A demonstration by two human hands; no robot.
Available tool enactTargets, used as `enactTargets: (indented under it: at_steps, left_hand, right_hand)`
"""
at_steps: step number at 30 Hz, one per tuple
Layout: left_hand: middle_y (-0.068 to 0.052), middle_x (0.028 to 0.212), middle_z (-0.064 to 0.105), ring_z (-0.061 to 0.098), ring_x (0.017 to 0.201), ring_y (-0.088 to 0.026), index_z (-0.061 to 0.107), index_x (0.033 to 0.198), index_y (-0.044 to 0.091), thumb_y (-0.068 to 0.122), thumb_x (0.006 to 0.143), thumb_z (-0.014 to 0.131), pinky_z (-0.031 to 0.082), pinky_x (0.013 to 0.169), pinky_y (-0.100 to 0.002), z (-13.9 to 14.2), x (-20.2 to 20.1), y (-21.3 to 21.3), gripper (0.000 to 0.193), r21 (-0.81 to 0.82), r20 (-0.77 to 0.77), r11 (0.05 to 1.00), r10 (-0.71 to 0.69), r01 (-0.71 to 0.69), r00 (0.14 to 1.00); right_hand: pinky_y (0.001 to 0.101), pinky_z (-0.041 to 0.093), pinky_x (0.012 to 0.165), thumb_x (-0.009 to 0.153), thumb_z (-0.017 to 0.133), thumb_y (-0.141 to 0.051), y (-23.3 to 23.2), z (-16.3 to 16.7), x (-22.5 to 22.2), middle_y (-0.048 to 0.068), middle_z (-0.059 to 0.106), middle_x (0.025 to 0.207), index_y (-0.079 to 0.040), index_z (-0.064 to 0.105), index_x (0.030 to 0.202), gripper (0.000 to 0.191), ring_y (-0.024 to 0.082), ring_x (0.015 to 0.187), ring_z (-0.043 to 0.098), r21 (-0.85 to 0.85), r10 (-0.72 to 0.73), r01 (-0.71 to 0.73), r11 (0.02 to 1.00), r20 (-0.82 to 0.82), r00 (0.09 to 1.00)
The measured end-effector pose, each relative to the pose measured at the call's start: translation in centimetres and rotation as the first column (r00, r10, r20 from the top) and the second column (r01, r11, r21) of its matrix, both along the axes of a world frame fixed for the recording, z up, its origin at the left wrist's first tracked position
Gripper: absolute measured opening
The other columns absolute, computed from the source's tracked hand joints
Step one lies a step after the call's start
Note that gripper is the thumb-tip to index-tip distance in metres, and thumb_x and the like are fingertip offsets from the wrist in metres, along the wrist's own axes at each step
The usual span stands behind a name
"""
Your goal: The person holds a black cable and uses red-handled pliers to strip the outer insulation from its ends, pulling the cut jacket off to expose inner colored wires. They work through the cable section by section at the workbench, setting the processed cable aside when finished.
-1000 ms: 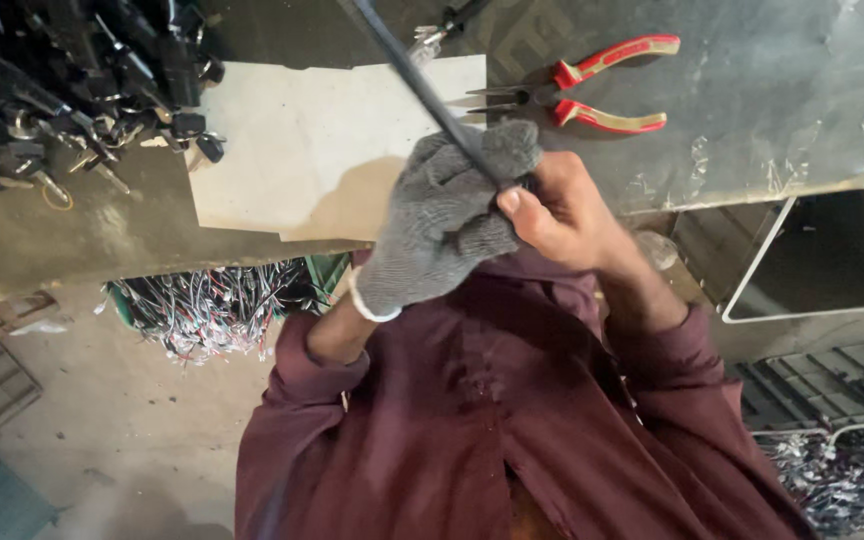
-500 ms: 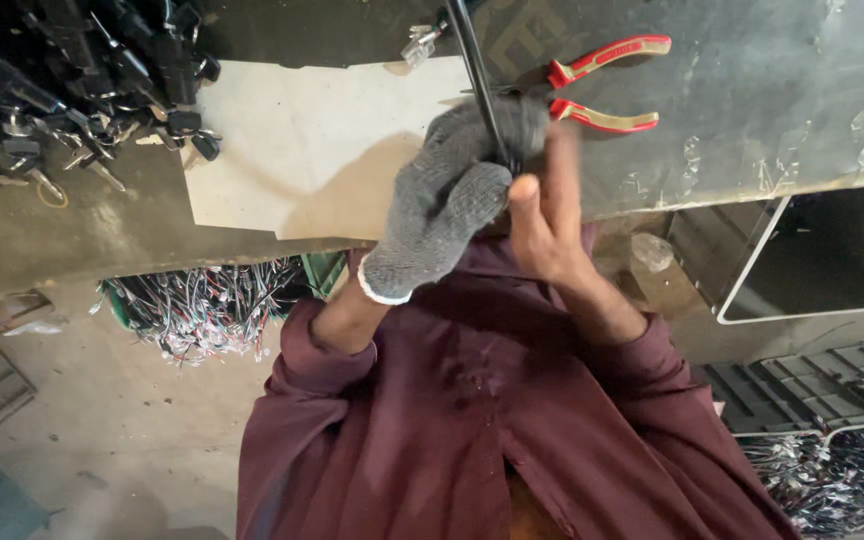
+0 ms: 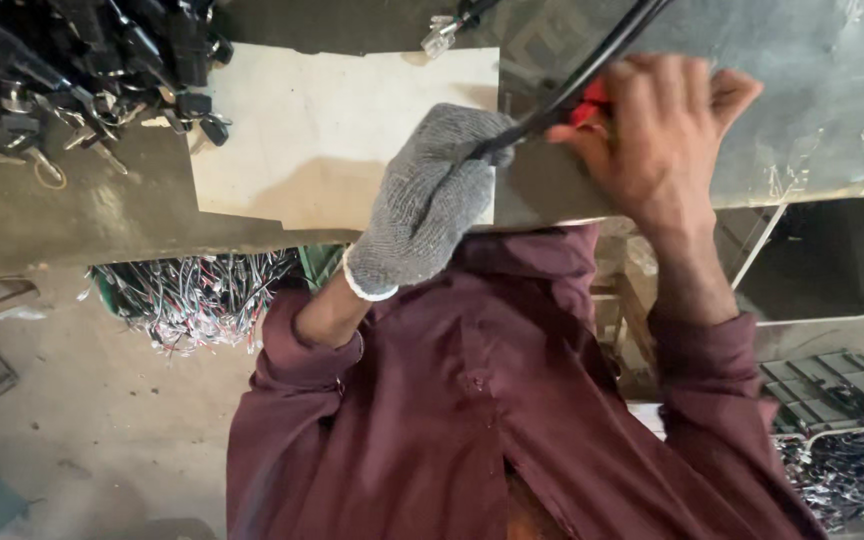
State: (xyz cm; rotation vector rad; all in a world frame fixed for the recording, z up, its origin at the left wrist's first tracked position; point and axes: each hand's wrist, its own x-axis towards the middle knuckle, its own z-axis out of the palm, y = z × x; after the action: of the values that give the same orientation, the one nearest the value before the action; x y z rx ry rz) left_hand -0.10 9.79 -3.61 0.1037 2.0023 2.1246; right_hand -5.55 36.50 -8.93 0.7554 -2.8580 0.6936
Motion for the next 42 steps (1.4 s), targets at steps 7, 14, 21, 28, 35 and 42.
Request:
enactTargets:
  at_steps: [7,14,21,28,35,42]
  left_hand:
    - [-0.001,0.117,0.065,0.055,0.082,-0.006,0.049,0.148,0.004,0.022,0.112,0.059,0.05,0.075,-0.022,1.0,2.6,-0.5,0.042,0.244,0.145,0.967,-0.116,0.079,0.983]
    - [-0.003,0.12,0.066,0.058,0.087,-0.012,0.045,0.15,0.004,0.021,0.109,0.063,0.051,0.078,-0.027,-0.3,5.6,0.9,0.047,0.582,0.63,0.748,-0.168,-0.318,0.758]
    - [-0.004,0.123,0.068,0.061,0.093,-0.018,0.042,0.152,0.004,0.019,0.106,0.067,0.052,0.082,-0.031,4.8,3.0,-1.0,0.054,0.168,0.083,0.955,-0.259,0.242,0.962]
    - [-0.006,0.126,0.069,0.064,0.099,-0.024,0.038,0.154,0.003,0.017,0.104,0.07,0.053,0.086,-0.036,5.2,1.8,-0.1,0.061,-0.276,-0.176,0.958,-0.131,0.079,0.976]
    - [-0.008,0.13,0.071,0.067,0.104,-0.029,0.034,0.156,0.003,0.015,0.101,0.074,0.054,0.09,-0.04,3.2,3.4,0.9,0.069,-0.578,-0.317,0.809,-0.102,-0.106,0.943]
    - [-0.015,0.14,0.058,0.062,0.11,-0.033,0.037,0.162,0.007,0.009,0.103,0.069,0.053,0.095,-0.044,1.7,4.7,1.3,0.068,-0.829,-0.494,0.418,-0.234,-0.372,0.837]
  right_hand:
    - [0.0385,0.054,0.084,0.093,0.075,-0.03,-2.4,2.9,1.4,0.007,0.071,0.106,-0.004,0.066,0.112,0.033,0.026,0.098,0.069,-0.536,0.229,0.171,0.827,0.598,0.769]
    - [0.0393,0.056,0.086,0.094,0.084,-0.022,-5.3,5.0,1.3,0.013,0.069,0.109,0.0,0.061,0.104,0.034,0.033,0.11,0.07,-0.303,0.223,-0.244,0.921,-0.102,0.969]
    - [0.04,0.048,0.067,0.09,0.091,-0.037,-5.9,4.5,0.0,0.008,0.061,0.086,-0.007,0.053,0.086,0.048,0.029,0.08,0.064,-0.231,0.23,-0.252,0.94,-0.115,0.966]
    - [0.0375,0.055,0.078,0.087,0.078,-0.011,-5.3,4.0,1.2,0.006,0.068,0.105,-0.005,0.062,0.107,0.026,0.027,0.097,0.067,-0.277,0.207,-0.196,0.941,0.009,0.978]
    - [0.0384,0.049,0.067,0.097,0.086,-0.019,-5.6,3.2,2.5,0.007,0.067,0.097,-0.005,0.06,0.098,0.03,0.025,0.085,0.066,-0.259,0.118,-0.102,0.961,0.047,0.992]
    - [0.042,0.043,0.062,0.075,0.077,-0.009,-4.6,3.8,4.3,0.009,0.058,0.084,-0.005,0.055,0.093,0.029,0.029,0.078,0.061,-0.061,-0.014,0.021,0.998,0.109,0.994]
